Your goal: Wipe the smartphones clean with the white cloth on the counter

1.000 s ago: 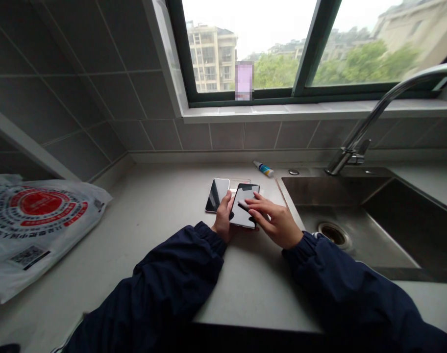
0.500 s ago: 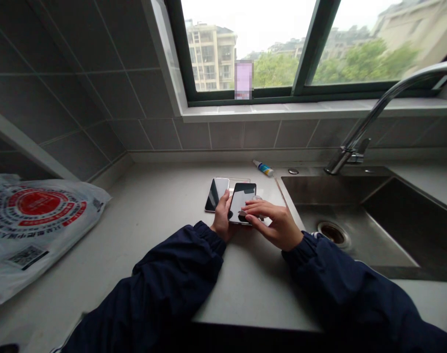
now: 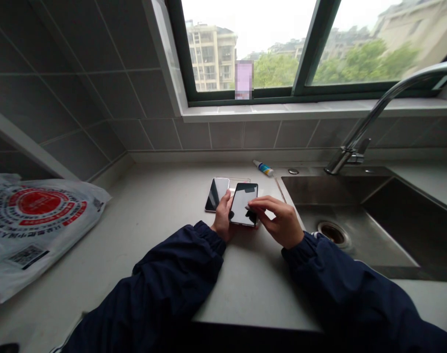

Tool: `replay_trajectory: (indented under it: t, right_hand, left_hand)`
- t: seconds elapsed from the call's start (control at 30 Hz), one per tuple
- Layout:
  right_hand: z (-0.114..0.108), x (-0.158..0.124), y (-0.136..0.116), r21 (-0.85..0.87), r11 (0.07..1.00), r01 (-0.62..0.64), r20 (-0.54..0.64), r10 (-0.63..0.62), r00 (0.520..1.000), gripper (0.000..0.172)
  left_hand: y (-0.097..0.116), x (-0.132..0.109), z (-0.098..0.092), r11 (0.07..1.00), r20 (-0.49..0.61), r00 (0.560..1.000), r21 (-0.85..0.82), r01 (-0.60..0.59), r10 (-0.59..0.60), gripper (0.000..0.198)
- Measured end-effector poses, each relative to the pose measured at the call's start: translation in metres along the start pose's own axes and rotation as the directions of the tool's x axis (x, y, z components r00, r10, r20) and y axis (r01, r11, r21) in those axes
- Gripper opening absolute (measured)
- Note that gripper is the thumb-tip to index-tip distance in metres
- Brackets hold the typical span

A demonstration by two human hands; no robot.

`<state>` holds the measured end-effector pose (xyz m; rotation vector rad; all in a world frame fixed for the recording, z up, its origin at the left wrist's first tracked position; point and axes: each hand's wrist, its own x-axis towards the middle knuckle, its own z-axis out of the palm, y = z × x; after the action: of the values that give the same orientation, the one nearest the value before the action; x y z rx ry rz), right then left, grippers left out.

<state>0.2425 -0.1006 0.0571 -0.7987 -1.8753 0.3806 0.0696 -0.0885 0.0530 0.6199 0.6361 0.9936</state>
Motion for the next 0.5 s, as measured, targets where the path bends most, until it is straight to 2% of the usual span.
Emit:
replay_trajectory:
  t: [0.17, 0.27, 0.33, 0.37, 0.43, 0.5]
  right_hand:
    - [-0.002, 0.0, 0.0, -0.018, 0.993, -0.114, -0.054, 0.113, 0.992, 0.018]
    - [-0.001, 0.0, 0.007, 0.115, 0.965, -0.234, -0.123, 0.248, 0.961, 0.018]
    - [-0.002, 0.001, 0.013, 0.259, 0.903, -0.343, -0.166, 0.391, 0.905, 0.018]
    - [-0.002, 0.002, 0.016, 0.328, 0.85, -0.413, -0.167, 0.482, 0.86, 0.021]
    - [-0.002, 0.002, 0.021, 0.426, 0.732, -0.532, -0.131, 0.631, 0.764, 0.029]
    - [-0.001, 0.002, 0.025, 0.494, 0.636, -0.592, -0.081, 0.712, 0.698, 0.033]
  left_hand:
    - [0.0, 0.001, 0.0, 1.0, -0.014, 1.0, 0.008, 0.01, -0.01, 0.068]
    - [-0.001, 0.002, -0.003, 1.0, 0.001, 1.0, -0.013, 0.02, -0.02, 0.072]
    - [-0.002, 0.003, -0.005, 1.0, 0.039, 0.999, -0.008, 0.022, -0.022, 0.076]
    - [-0.003, 0.004, -0.007, 1.0, 0.059, 0.998, 0.004, 0.023, -0.023, 0.079]
    - [-0.003, 0.006, -0.009, 0.999, 0.081, 0.996, 0.03, 0.029, -0.031, 0.082]
    - [-0.003, 0.007, -0.011, 0.999, 0.085, 0.995, 0.034, 0.043, -0.046, 0.082]
